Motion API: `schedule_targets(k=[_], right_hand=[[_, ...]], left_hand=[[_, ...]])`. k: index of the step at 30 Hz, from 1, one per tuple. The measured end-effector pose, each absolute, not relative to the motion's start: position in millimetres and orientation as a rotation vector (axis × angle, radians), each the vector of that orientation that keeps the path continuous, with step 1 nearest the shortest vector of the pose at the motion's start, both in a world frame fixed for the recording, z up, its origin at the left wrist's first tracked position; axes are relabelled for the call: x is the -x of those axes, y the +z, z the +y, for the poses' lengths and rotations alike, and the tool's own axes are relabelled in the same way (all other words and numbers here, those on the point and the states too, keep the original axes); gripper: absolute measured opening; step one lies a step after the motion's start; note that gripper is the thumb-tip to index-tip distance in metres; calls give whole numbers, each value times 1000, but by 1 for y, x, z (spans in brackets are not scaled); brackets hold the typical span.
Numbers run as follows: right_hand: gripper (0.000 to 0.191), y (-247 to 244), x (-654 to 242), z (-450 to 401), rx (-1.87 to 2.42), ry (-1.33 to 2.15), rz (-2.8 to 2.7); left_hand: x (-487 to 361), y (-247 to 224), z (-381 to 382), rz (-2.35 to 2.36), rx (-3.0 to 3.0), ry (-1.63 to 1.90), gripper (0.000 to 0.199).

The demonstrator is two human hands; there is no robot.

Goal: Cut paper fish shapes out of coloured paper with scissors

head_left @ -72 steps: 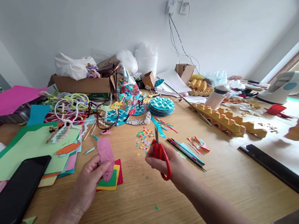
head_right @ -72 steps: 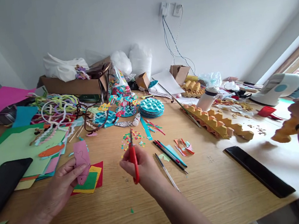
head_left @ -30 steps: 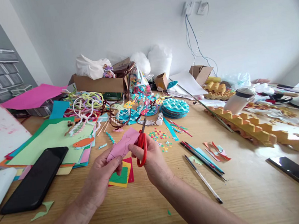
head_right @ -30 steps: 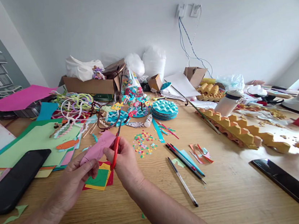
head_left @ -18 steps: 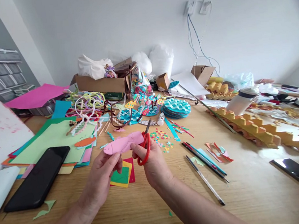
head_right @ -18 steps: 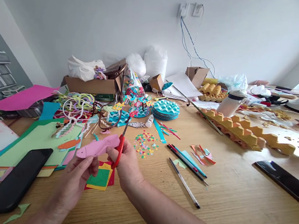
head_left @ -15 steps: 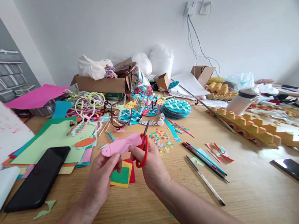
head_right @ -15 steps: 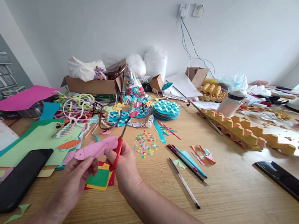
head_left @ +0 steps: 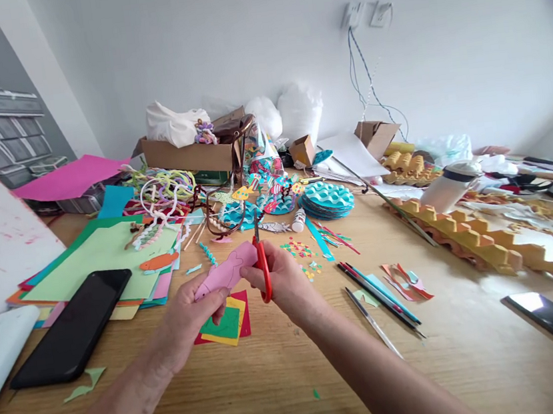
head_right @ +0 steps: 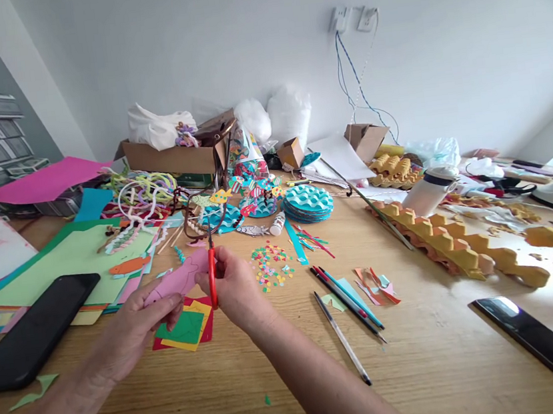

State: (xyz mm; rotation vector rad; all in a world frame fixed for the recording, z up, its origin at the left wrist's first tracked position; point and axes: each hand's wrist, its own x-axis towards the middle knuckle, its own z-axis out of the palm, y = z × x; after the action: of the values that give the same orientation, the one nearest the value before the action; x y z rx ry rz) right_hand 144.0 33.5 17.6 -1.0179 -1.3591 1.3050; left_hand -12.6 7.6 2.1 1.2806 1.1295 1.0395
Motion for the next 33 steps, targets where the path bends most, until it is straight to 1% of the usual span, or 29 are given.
schedule_targets(k=[7,11,14,17,20,24,27,30,33], right_hand=[[16,19,-155,38,1140,1152,-1580],[14,18,-154,37,1183,1087,-1614],[17,18,-152,32,1170,1061,-1550],[23,13,-148,19,1196,1075,-1513],[29,1,-141,1,1210,1179,-1597],[36,-12,-130,-15,1242,1239,-1692],[42,-16,-126,-19,1219,1246,-1725],[42,-17,-126,-20,1203,1254,-1727],[41,-19,-127,-19,1187,1298,-1708]], left_hand=[[17,6,8,1029,-1250,923,22],[15,4,10,1112,-1288,936,22],[13,3,9,1137,-1250,998,22],[10,2,8,1098,-1095,1179,20],[8,1,6,1023,-950,1311,17],[4,0,2,984,-886,1379,16],[1,0,-2,960,-832,1405,11],[0,0,-4,951,-764,1406,7],[-2,2,-4,969,-709,1406,8]])
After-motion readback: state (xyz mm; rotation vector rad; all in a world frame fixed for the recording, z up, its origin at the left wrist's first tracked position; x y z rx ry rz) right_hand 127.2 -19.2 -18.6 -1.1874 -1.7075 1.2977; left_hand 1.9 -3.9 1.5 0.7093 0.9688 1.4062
